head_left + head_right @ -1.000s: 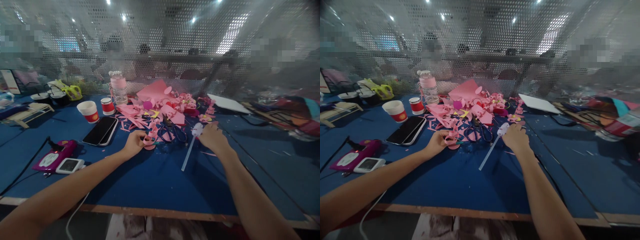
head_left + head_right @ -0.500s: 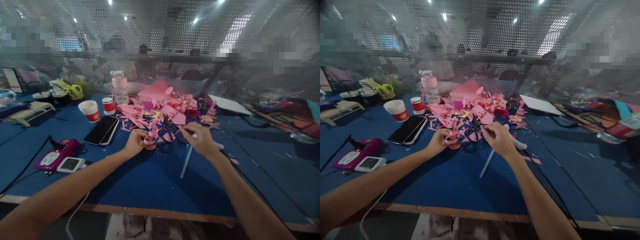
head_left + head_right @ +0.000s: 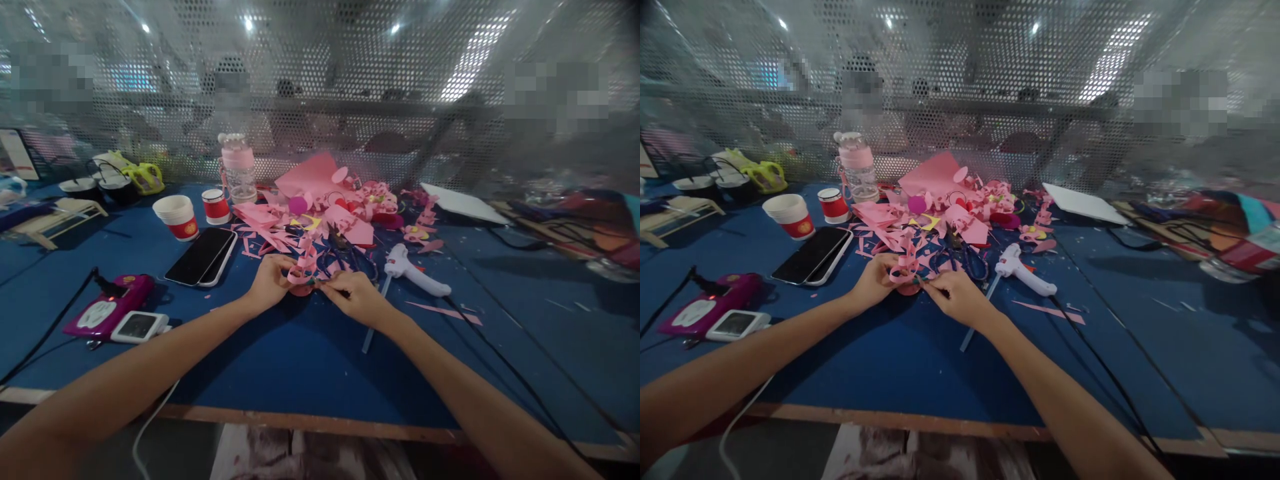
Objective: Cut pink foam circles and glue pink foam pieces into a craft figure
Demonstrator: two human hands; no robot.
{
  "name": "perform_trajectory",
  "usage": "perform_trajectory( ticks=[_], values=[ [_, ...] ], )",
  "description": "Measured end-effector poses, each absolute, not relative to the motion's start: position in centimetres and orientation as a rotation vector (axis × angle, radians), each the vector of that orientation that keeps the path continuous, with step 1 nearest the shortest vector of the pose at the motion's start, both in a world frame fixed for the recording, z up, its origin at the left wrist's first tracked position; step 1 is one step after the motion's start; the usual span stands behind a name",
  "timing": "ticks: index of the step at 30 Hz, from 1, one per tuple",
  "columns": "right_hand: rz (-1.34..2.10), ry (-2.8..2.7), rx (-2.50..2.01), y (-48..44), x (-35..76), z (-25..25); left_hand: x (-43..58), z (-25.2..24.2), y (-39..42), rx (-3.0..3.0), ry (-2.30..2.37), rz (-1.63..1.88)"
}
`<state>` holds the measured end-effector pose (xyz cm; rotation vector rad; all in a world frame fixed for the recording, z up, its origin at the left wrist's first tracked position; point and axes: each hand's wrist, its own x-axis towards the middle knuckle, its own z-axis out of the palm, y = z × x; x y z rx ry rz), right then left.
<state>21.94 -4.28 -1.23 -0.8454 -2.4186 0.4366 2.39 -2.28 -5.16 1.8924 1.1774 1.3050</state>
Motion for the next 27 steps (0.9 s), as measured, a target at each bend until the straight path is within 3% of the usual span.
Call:
perform_trajectory(
  ticks=[27],
  values=[
    [0.325, -2.426, -0.844, -3.92, 22.66, -1.54, 2.45, -4.81, -2.46, 1.894, 1.140, 1.328]
  ],
)
